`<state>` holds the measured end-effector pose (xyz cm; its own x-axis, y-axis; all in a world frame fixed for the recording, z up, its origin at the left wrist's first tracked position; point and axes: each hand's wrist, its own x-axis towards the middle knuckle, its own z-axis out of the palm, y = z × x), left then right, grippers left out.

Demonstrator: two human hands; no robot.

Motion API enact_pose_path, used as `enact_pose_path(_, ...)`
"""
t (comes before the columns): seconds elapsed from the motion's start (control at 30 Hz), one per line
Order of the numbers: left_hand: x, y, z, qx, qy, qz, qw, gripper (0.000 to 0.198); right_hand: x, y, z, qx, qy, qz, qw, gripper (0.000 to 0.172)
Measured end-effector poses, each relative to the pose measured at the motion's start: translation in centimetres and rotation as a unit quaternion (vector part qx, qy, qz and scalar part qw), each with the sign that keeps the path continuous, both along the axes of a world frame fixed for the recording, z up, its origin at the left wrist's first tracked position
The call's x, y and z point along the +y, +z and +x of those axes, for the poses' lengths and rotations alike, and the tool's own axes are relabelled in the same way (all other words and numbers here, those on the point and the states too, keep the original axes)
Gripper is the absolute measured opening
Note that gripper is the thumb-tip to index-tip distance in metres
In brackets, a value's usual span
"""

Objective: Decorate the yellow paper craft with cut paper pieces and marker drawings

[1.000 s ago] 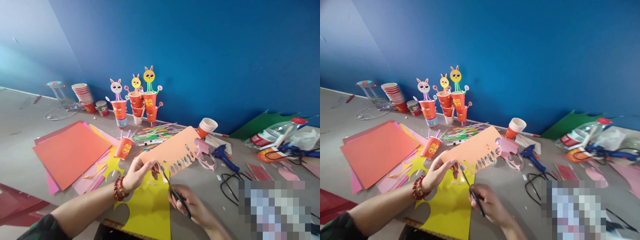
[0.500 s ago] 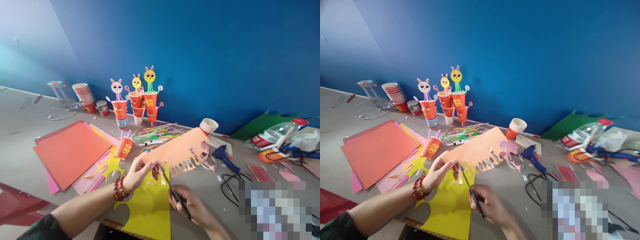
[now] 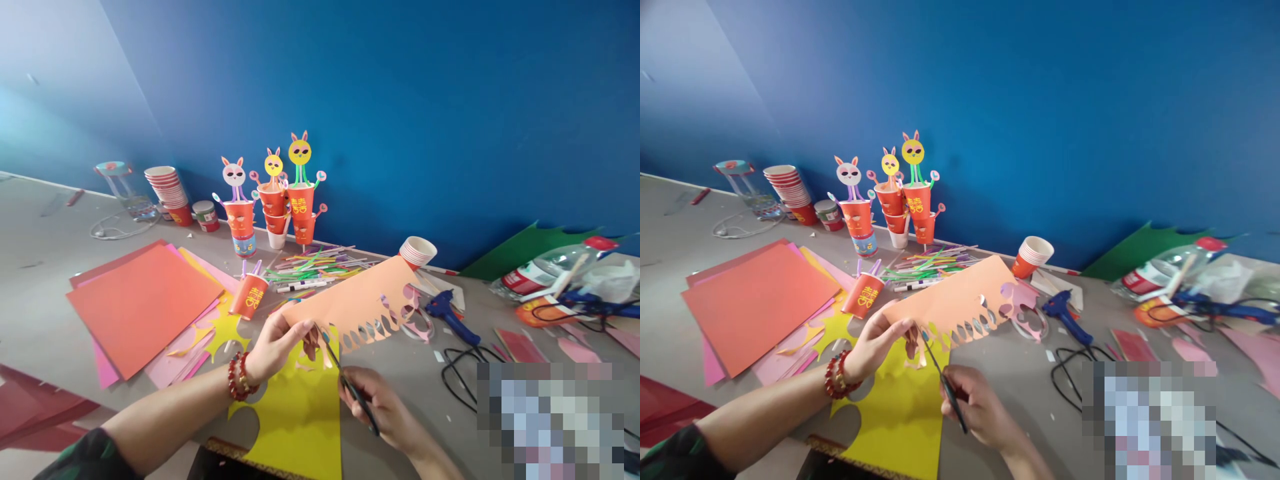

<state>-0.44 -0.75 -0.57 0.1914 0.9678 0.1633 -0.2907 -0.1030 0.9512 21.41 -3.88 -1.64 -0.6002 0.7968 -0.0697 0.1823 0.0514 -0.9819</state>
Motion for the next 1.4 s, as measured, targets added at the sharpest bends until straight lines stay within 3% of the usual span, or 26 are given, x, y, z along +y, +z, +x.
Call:
enact_pose_path(0.33,-0.1,0.1,0.1,-0.007,-0.007,0.001,1.000,0.039,-0.2,-0.3,0.0,0.021,0.008,-0.001,1.000,0.069)
enact_pose_path(0.57,-0.4,0.1,0.4,-0.046,0.009,-0.014,0.999,0.032,-0.6,0.4,-0.5,0.042,0.025,-0.024,0.999,0.062)
enact_pose_path(0.9,-0.9,-0.1,0.7,-0.054,-0.014,-0.022,0.998,0.032,-0.9,0.8,-0.6,0.065,0.028,-0.080,0.994,0.069)
enact_pose_path(1.07,-0.9,-0.4,0.8,-0.070,-0.016,-0.022,0.997,0.029,-0.9,0.7,-0.5,0.072,0.029,-0.074,0.994,0.069)
enact_pose_path(1.4,-1.0,0.3,0.7,-0.051,-0.018,-0.024,0.998,0.034,-0.8,0.7,-0.7,0.088,0.024,-0.053,0.994,0.067)
